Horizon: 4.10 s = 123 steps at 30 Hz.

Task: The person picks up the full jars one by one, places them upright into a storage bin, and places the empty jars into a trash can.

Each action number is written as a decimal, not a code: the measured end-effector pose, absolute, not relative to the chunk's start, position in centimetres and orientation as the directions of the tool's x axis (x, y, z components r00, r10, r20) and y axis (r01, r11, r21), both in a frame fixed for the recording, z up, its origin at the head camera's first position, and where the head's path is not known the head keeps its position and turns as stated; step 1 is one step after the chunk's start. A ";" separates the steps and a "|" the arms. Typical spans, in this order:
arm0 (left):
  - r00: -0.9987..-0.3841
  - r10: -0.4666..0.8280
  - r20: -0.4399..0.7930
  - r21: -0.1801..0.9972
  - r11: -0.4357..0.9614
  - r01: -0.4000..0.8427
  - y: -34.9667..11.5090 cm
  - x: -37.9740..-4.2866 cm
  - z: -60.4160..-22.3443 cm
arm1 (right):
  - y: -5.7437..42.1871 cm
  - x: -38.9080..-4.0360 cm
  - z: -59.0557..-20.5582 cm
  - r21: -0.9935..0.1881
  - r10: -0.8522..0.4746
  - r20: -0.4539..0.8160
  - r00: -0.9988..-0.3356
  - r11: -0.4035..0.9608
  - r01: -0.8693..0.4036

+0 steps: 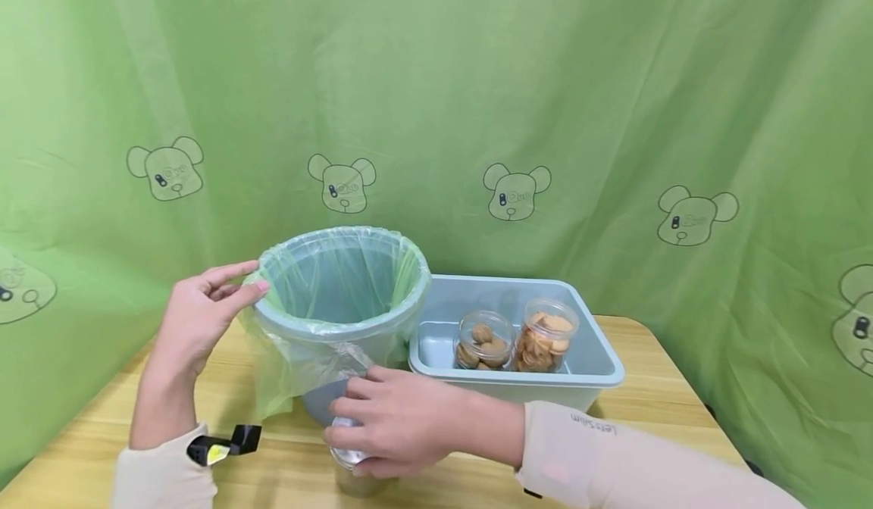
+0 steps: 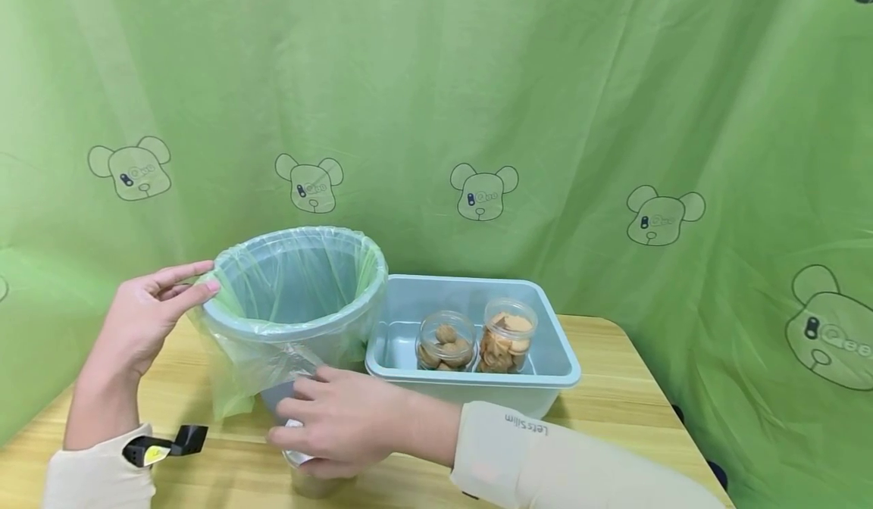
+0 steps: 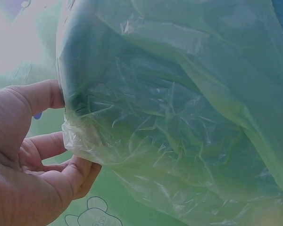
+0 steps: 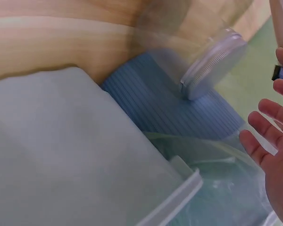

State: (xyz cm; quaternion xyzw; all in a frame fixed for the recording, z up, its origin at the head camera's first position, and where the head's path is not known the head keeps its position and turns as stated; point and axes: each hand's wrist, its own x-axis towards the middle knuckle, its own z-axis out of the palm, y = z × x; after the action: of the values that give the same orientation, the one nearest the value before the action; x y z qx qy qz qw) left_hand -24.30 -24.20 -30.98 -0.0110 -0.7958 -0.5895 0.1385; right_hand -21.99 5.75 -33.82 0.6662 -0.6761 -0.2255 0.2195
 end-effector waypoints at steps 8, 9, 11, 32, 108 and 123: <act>-0.960 -0.150 0.236 0.933 0.310 0.181 -24.2 -24.3 -30.9 | 5.5 -22.5 -35.4 0.566 -0.997 -0.066 -0.044 -0.001 -0.824; -0.960 -0.151 0.236 0.933 0.310 0.181 -24.2 -24.3 -30.9 | 5.5 -22.5 -35.6 0.563 -0.996 -0.070 -0.047 -0.001 -0.827; -0.960 -0.152 0.235 0.933 0.310 0.180 -24.3 -24.3 -31.0 | 5.5 -22.6 -36.0 0.553 -0.996 -0.077 -0.051 0.000 -0.833; -0.957 -0.154 0.246 0.935 0.300 0.192 -24.1 -24.3 -30.9 | 5.2 -22.9 -38.2 0.524 -0.991 -0.103 -0.082 0.017 -0.851; -0.960 -0.151 0.237 0.910 0.380 0.165 -24.2 -24.0 -30.8 | 1.1 -17.9 -20.1 0.558 -0.998 0.056 -0.018 0.046 -0.828; -0.939 -0.162 0.304 0.894 0.388 0.223 -24.3 -24.4 -31.3 | 1.7 -20.8 -16.4 0.476 -0.983 0.154 -0.101 0.164 -0.864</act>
State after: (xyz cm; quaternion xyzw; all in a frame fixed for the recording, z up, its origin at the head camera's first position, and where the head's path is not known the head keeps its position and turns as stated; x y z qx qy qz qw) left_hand -24.39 -24.32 -31.31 -0.0189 -0.8146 -0.5530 0.1740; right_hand -20.79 1.75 -16.41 0.6326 -0.7299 -0.1341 0.2217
